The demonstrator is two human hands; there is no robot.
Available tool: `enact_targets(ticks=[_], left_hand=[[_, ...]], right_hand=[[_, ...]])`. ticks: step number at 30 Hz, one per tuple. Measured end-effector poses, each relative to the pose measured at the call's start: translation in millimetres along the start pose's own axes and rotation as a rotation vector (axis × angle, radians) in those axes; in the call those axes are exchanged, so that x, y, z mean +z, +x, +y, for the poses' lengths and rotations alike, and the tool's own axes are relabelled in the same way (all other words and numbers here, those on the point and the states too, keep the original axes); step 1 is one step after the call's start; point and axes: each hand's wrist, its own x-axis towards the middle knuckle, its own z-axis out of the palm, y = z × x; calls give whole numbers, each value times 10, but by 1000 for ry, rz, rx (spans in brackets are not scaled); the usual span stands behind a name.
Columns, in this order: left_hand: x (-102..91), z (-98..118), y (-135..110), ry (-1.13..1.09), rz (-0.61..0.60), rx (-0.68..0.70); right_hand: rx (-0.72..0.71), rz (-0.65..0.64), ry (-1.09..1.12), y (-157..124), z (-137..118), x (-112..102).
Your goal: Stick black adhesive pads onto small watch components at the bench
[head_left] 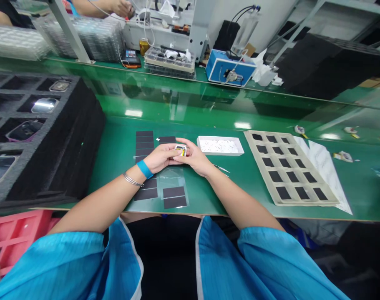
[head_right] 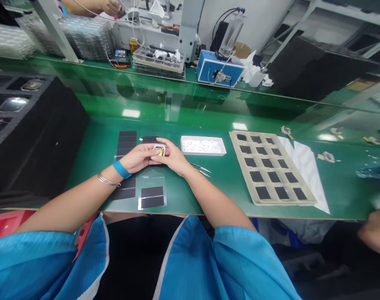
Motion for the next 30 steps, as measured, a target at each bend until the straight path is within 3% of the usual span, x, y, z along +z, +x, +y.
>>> enact_targets(ticks=[30], left_hand=[[0, 8, 9, 14, 42, -87]], right_hand=[[16, -34, -63, 68, 78, -17]])
